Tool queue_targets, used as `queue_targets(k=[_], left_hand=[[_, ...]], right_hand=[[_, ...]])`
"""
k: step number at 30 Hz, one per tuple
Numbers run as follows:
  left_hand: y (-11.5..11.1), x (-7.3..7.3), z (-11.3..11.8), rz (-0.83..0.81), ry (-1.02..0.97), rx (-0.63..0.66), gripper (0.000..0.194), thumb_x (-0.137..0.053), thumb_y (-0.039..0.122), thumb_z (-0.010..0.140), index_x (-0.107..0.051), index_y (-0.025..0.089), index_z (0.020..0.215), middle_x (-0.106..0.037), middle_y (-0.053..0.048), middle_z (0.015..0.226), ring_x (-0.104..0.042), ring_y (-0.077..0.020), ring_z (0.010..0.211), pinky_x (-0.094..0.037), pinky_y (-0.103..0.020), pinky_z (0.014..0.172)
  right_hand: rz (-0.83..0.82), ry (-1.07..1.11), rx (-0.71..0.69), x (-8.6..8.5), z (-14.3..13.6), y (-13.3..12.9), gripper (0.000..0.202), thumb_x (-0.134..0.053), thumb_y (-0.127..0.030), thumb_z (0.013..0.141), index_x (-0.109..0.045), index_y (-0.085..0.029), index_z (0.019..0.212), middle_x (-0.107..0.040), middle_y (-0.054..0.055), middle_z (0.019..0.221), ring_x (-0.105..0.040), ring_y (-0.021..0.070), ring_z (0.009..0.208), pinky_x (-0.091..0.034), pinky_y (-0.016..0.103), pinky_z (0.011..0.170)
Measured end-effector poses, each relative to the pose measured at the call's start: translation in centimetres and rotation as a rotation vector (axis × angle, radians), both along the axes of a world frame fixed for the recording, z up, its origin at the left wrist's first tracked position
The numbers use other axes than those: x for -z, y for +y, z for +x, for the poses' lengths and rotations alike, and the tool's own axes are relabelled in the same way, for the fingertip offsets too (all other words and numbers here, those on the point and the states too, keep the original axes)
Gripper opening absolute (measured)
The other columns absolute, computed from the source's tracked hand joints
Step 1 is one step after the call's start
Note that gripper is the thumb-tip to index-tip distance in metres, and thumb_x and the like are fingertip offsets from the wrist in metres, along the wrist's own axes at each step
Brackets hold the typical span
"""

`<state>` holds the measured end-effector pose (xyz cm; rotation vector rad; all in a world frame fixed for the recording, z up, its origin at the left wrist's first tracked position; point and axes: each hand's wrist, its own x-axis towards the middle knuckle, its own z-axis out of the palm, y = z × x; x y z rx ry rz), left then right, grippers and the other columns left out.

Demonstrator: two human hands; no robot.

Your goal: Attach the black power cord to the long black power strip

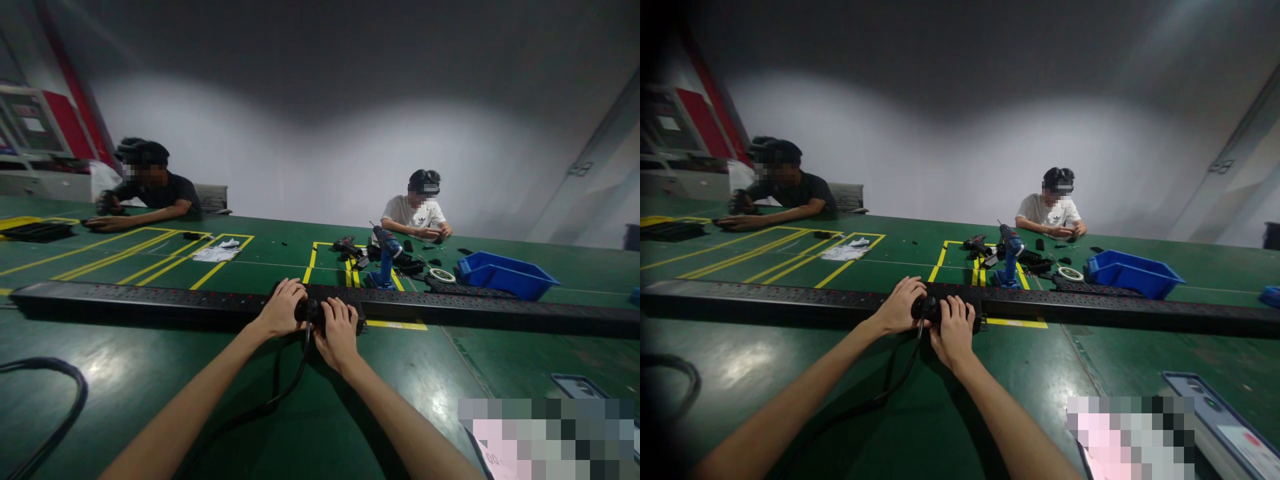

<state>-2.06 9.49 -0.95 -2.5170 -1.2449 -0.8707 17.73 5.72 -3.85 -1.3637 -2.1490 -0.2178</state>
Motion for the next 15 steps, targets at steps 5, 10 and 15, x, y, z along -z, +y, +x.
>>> queue_targets(k=[5, 10, 15], left_hand=[[0.4, 0.4, 0.1, -0.054, 0.019, 0.0, 0.06, -0.077, 0.053, 0.056, -0.055, 0.022, 0.103, -0.058, -0.012, 0.117, -0.046, -0.0357, 0.122, -0.035, -0.052, 0.105], [0.2, 0.9, 0.1, -0.054, 0.024, -0.014, 0.062, -0.076, 0.052, 0.058, -0.054, 0.021, 0.108, -0.057, -0.012, 0.12, -0.046, -0.035, 0.122, -0.036, -0.051, 0.104], [0.2, 1.1, 0.2, -0.053, 0.015, -0.019, 0.06, -0.073, 0.05, 0.061, -0.054, 0.021, 0.109, -0.059, -0.013, 0.117, -0.053, -0.0334, 0.114, -0.041, -0.048, 0.098]], right_hand=[[-0.005, 0.007, -0.014, -0.1, 0.1, -0.2, 0.053, -0.054, -0.036, 0.084, -0.047, -0.017, 0.134, -0.045, 0.014, 0.141, -0.03, 0.0297, 0.135, -0.014, 0.047, 0.11], [-0.011, 0.01, -0.017, -0.4, 0.2, -0.5, 0.055, -0.055, -0.033, 0.083, -0.047, -0.017, 0.135, -0.045, 0.014, 0.141, -0.03, 0.0297, 0.135, -0.013, 0.047, 0.11], [-0.011, 0.0, -0.011, -0.5, 0.2, -0.6, 0.055, -0.056, -0.033, 0.083, -0.047, -0.017, 0.135, -0.044, 0.014, 0.142, -0.029, 0.0296, 0.135, -0.014, 0.046, 0.11]])
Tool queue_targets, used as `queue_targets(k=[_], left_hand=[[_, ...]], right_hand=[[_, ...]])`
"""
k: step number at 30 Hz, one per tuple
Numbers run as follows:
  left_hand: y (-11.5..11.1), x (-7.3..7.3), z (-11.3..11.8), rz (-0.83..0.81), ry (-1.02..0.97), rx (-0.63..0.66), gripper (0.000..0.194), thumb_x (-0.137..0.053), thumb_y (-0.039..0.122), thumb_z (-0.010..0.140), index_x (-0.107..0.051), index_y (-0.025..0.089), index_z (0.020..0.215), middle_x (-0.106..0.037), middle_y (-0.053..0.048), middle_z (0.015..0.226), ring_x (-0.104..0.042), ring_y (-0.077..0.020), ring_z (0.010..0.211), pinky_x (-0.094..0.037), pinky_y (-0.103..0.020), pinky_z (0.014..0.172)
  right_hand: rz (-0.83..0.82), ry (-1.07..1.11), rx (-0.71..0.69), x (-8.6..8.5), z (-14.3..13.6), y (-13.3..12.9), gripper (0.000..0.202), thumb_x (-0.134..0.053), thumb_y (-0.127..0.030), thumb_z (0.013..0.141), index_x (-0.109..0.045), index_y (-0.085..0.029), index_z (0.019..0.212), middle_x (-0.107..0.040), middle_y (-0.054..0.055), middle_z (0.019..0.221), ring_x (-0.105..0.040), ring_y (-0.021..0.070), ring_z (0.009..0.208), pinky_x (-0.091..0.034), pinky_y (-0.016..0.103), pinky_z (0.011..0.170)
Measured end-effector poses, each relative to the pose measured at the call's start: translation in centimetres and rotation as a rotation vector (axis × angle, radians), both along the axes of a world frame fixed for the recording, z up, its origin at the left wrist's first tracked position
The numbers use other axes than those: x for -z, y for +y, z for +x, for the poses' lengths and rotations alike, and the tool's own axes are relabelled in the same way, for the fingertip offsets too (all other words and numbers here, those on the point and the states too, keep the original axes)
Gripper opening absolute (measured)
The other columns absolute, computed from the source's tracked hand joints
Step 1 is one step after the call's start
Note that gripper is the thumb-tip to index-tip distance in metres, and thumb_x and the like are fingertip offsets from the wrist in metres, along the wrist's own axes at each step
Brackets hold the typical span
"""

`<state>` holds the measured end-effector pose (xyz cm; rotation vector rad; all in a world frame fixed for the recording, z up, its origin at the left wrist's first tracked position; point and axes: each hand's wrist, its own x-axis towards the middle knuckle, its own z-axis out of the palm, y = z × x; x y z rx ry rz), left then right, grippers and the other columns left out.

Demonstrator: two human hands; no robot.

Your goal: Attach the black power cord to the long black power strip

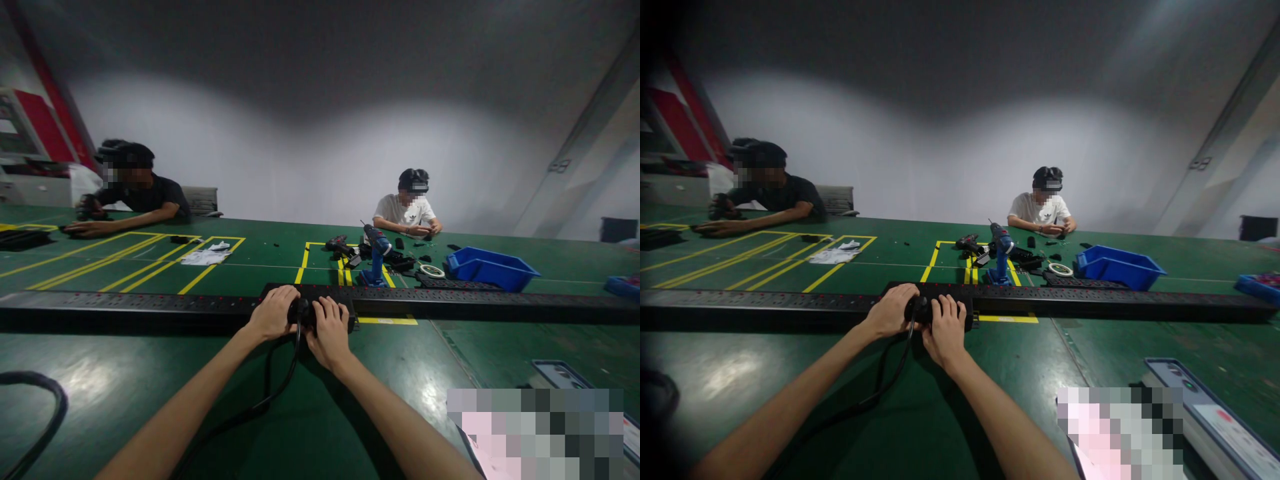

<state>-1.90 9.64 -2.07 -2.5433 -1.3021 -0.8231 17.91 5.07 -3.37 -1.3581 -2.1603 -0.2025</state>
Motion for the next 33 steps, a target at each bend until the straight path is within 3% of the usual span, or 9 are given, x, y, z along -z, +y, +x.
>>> queue_targets(k=[25, 33], left_hand=[[-0.63, -0.56, 0.34, -0.031, -0.036, -0.019, 0.061, -0.073, 0.052, 0.062, -0.056, 0.018, 0.11, -0.064, -0.011, 0.108, -0.06, -0.0302, 0.102, -0.045, -0.045, 0.095], [-0.24, 0.03, 0.01, -0.016, -0.047, 0.002, 0.063, -0.073, 0.052, 0.063, -0.056, 0.018, 0.114, -0.063, -0.012, 0.117, -0.049, -0.0326, 0.123, -0.04, -0.047, 0.107]], right_hand=[[-0.004, 0.041, -0.02, 0.41, -0.05, 0.37, 0.056, -0.059, -0.03, 0.079, -0.047, -0.017, 0.133, -0.043, 0.014, 0.142, -0.028, 0.0298, 0.135, -0.013, 0.047, 0.11], [-0.036, 0.068, -0.028, -0.51, -0.11, 0.29, 0.054, -0.059, -0.029, 0.079, -0.049, -0.017, 0.13, -0.048, 0.015, 0.137, -0.033, 0.031, 0.131, -0.018, 0.048, 0.107]])
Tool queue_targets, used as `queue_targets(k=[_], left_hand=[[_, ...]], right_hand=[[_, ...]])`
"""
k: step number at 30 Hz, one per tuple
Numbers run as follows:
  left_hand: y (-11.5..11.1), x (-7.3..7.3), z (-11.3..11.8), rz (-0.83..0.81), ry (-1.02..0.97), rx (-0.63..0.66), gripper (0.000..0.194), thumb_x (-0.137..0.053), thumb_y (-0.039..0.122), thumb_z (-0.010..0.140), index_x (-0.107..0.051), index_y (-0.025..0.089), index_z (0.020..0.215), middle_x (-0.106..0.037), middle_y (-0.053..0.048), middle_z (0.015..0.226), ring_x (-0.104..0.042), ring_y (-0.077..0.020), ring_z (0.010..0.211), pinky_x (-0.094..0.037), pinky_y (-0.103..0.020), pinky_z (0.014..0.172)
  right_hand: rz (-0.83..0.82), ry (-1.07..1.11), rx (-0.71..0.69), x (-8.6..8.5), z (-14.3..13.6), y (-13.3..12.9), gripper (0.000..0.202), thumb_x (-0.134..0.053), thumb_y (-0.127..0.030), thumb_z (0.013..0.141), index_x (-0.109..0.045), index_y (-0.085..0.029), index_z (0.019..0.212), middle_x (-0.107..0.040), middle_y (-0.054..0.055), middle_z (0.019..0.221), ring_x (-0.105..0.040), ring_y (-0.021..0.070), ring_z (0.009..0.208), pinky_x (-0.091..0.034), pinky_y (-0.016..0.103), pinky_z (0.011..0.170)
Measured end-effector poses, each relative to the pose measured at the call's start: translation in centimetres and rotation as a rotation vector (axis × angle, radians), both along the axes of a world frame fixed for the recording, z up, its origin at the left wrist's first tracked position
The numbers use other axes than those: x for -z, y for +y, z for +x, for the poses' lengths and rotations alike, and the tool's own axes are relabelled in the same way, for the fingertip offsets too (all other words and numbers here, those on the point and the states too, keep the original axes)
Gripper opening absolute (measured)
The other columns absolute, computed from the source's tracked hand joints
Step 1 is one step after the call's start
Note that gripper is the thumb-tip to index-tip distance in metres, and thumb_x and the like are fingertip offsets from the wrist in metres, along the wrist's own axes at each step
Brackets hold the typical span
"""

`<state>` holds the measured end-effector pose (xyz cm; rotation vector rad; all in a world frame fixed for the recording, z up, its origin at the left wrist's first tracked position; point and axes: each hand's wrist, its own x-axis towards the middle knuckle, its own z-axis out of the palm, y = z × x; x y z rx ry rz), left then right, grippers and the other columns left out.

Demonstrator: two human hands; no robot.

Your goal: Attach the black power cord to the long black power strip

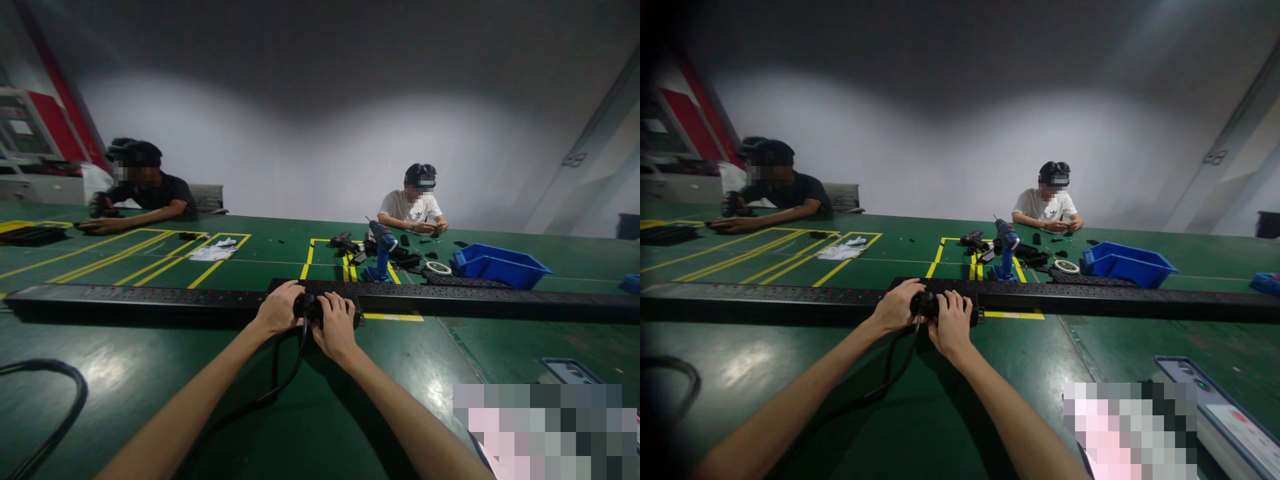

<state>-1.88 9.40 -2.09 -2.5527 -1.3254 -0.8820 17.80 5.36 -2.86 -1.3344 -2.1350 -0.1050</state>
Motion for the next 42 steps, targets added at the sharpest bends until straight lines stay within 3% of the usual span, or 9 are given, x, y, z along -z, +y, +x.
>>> queue_targets(k=[11, 18, 25, 29, 36, 42], left_hand=[[0.3, 0.4, -0.1, -0.002, -0.014, -0.011, 0.061, -0.068, 0.046, 0.067, -0.056, 0.018, 0.119, -0.062, -0.013, 0.12, -0.049, -0.0316, 0.123, -0.041, -0.046, 0.106], [0.0, -0.3, 0.2, 0.013, -0.03, -0.003, 0.063, -0.071, 0.047, 0.064, -0.056, 0.018, 0.117, -0.063, -0.013, 0.115, -0.057, -0.0308, 0.111, -0.043, -0.045, 0.102], [0.1, -0.2, 0.1, -0.013, -0.049, 0.008, 0.061, -0.074, 0.05, 0.062, -0.057, 0.02, 0.113, -0.064, -0.012, 0.112, -0.058, -0.0304, 0.108, -0.044, -0.045, 0.099], [0.4, 0.2, 0.0, -0.015, -0.048, 0.0, 0.06, -0.073, 0.051, 0.064, -0.058, 0.019, 0.112, -0.064, -0.012, 0.113, -0.058, -0.0306, 0.109, -0.043, -0.046, 0.1], [0.0, -0.2, 0.0, -0.021, -0.052, -0.002, 0.057, -0.071, 0.046, 0.065, -0.058, 0.018, 0.114, -0.064, -0.012, 0.112, -0.058, -0.0297, 0.107, -0.044, -0.045, 0.099], [-0.2, -0.5, 0.1, -0.024, -0.049, 0.008, 0.06, -0.073, 0.048, 0.065, -0.057, 0.018, 0.115, -0.064, -0.012, 0.112, -0.058, -0.0295, 0.107, -0.043, -0.045, 0.1]], right_hand=[[-0.098, -0.005, -0.259, -3.2, -1.2, 3.3, 0.041, -0.063, -0.034, 0.081, -0.056, -0.019, 0.118, -0.062, 0.01, 0.113, -0.053, 0.0239, 0.103, -0.036, 0.035, 0.088], [-0.17, 0.132, -0.327, -3.5, -1.0, 4.2, 0.043, -0.072, -0.031, 0.074, -0.056, -0.022, 0.112, -0.064, 0.006, 0.105, -0.057, 0.0197, 0.093, -0.038, 0.029, 0.079], [-0.166, 0.147, -0.312, -3.3, -0.8, 4.2, 0.033, -0.073, -0.023, 0.07, -0.063, -0.02, 0.102, -0.065, 0.005, 0.099, -0.057, 0.0201, 0.091, -0.041, 0.03, 0.079], [-0.15, 0.104, -0.302, -3.4, -0.8, 4.1, 0.034, -0.069, -0.018, 0.072, -0.063, -0.021, 0.106, -0.064, 0.005, 0.1, -0.055, 0.0196, 0.093, -0.04, 0.03, 0.083], [-0.127, -0.038, -0.293, -3.4, -0.9, 4.3, 0.027, -0.063, -0.02, 0.078, -0.061, -0.018, 0.105, -0.063, 0.006, 0.097, -0.053, 0.0195, 0.091, -0.037, 0.029, 0.081], [-0.126, 0.009, -0.282, -3.4, -1.0, 4.1, 0.024, -0.062, -0.023, 0.08, -0.06, -0.019, 0.104, -0.064, 0.006, 0.096, -0.054, 0.0193, 0.09, -0.039, 0.028, 0.079]])
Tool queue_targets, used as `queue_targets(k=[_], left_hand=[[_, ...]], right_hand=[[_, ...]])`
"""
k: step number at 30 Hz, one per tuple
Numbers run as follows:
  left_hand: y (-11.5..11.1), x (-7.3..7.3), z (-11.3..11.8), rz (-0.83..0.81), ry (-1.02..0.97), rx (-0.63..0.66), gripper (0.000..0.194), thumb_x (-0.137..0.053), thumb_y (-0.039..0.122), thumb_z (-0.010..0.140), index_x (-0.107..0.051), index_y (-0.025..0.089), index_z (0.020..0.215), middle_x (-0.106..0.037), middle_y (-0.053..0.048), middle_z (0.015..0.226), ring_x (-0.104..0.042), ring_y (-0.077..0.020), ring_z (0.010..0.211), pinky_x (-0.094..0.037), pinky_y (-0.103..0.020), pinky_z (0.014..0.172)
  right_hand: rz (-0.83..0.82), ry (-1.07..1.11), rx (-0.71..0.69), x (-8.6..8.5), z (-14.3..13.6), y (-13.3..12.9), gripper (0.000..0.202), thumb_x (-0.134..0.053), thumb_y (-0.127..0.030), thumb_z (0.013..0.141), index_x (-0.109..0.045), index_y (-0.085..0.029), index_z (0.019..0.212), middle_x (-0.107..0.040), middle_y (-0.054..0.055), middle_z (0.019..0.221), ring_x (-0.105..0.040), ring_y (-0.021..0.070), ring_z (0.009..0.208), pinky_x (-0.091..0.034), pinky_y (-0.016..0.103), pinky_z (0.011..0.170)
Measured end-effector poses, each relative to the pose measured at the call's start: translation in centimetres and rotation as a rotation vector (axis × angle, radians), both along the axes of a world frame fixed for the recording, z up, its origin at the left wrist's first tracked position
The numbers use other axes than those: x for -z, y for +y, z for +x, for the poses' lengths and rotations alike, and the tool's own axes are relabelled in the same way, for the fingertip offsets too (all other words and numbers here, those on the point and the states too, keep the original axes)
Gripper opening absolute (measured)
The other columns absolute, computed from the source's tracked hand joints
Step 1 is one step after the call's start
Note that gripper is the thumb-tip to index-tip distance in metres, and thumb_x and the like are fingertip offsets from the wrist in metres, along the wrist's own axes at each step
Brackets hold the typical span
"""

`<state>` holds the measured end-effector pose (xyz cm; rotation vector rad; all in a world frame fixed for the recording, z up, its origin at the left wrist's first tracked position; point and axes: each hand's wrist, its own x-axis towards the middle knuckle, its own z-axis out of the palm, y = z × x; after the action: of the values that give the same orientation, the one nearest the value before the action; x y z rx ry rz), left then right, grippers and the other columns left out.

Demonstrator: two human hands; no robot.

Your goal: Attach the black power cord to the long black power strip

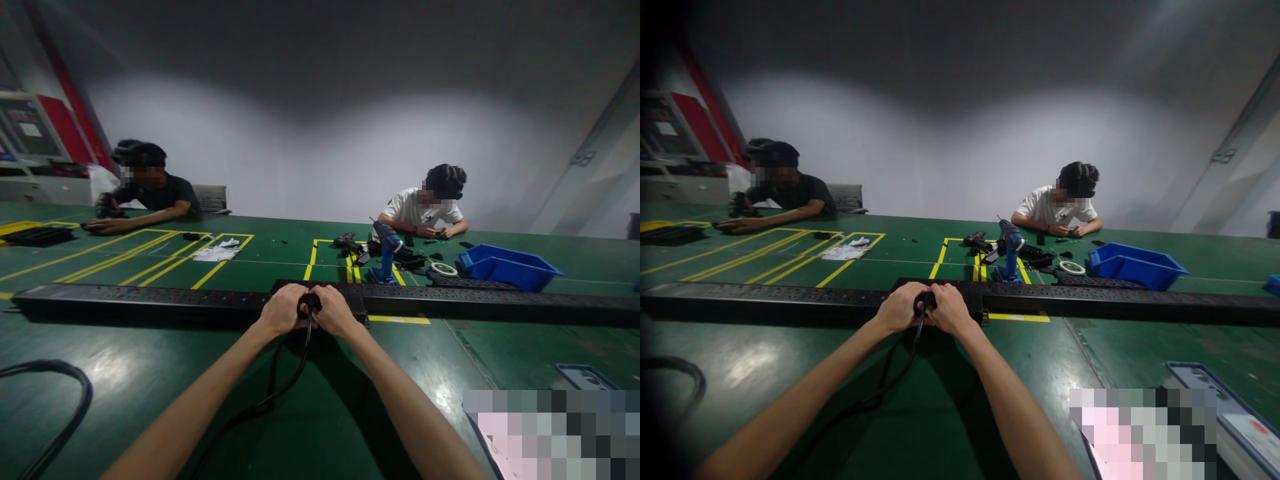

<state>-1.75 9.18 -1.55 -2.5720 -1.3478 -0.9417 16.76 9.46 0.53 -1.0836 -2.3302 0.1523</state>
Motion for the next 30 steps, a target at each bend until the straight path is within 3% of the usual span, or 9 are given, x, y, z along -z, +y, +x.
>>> queue_targets(k=[4, 7, 11, 15, 22, 30], left_hand=[[-0.1, 0.0, 0.1, 0.007, 0.004, 0.005, 0.065, -0.074, 0.054, 0.062, -0.057, 0.019, 0.114, -0.064, -0.012, 0.112, -0.058, -0.0303, 0.107, -0.044, -0.045, 0.099], [-0.1, 0.0, 0.0, 0.008, 0.007, 0.0, 0.072, -0.076, 0.06, 0.058, -0.057, 0.018, 0.114, -0.064, -0.012, 0.111, -0.058, -0.0312, 0.107, -0.044, -0.046, 0.099], [0.1, 0.1, -0.1, 0.008, 0.001, -0.006, 0.072, -0.077, 0.059, 0.058, -0.057, 0.02, 0.115, -0.064, -0.012, 0.112, -0.058, -0.0315, 0.109, -0.044, -0.047, 0.099], [0.2, 0.1, -0.2, -0.005, -0.001, 0.005, 0.071, -0.077, 0.06, 0.058, -0.057, 0.021, 0.114, -0.064, -0.011, 0.112, -0.058, -0.0314, 0.109, -0.044, -0.047, 0.099], [0.2, 0.0, -0.3, -0.034, -0.013, 0.016, 0.073, -0.078, 0.063, 0.055, -0.058, 0.021, 0.112, -0.065, -0.01, 0.109, -0.058, -0.03, 0.107, -0.046, -0.045, 0.096], [0.2, -0.1, -0.3, -0.014, -0.01, 0.004, 0.072, -0.076, 0.065, 0.056, -0.059, 0.022, 0.11, -0.065, -0.01, 0.107, -0.059, -0.0305, 0.105, -0.045, -0.046, 0.096]], right_hand=[[-0.072, 0.091, -0.051, -0.4, 0.7, 0.1, 0.034, -0.069, -0.017, 0.072, -0.062, -0.02, 0.105, -0.065, 0.004, 0.101, -0.056, 0.0188, 0.092, -0.041, 0.028, 0.08], [-0.158, 0.147, -0.116, -0.8, 1.1, 0.4, 0.028, -0.062, -0.014, 0.077, -0.065, -0.021, 0.104, -0.067, 0.002, 0.103, -0.058, 0.0177, 0.094, -0.042, 0.027, 0.083], [-0.205, 0.231, -0.07, -1.1, 0.6, 0.5, 0.018, -0.051, -0.028, 0.091, -0.067, -0.02, 0.097, -0.068, 0.002, 0.1, -0.059, 0.0174, 0.092, -0.044, 0.028, 0.081], [-0.209, 0.26, -0.07, -0.8, 0.3, 0.4, 0.018, -0.059, -0.036, 0.088, -0.065, -0.019, 0.093, -0.068, 0.003, 0.096, -0.059, 0.0171, 0.089, -0.044, 0.028, 0.079], [-0.176, 0.277, -0.138, -0.5, 0.6, 0.3, 0.018, -0.061, -0.035, 0.086, -0.062, -0.019, 0.093, -0.065, 0.003, 0.095, -0.057, 0.0161, 0.088, -0.043, 0.027, 0.08], [-0.307, 0.302, -0.205, -1.2, 1.3, 0.4, 0.02, -0.061, -0.023, 0.081, -0.062, -0.02, 0.1, -0.065, 0.002, 0.101, -0.058, 0.0173, 0.093, -0.044, 0.029, 0.083]])
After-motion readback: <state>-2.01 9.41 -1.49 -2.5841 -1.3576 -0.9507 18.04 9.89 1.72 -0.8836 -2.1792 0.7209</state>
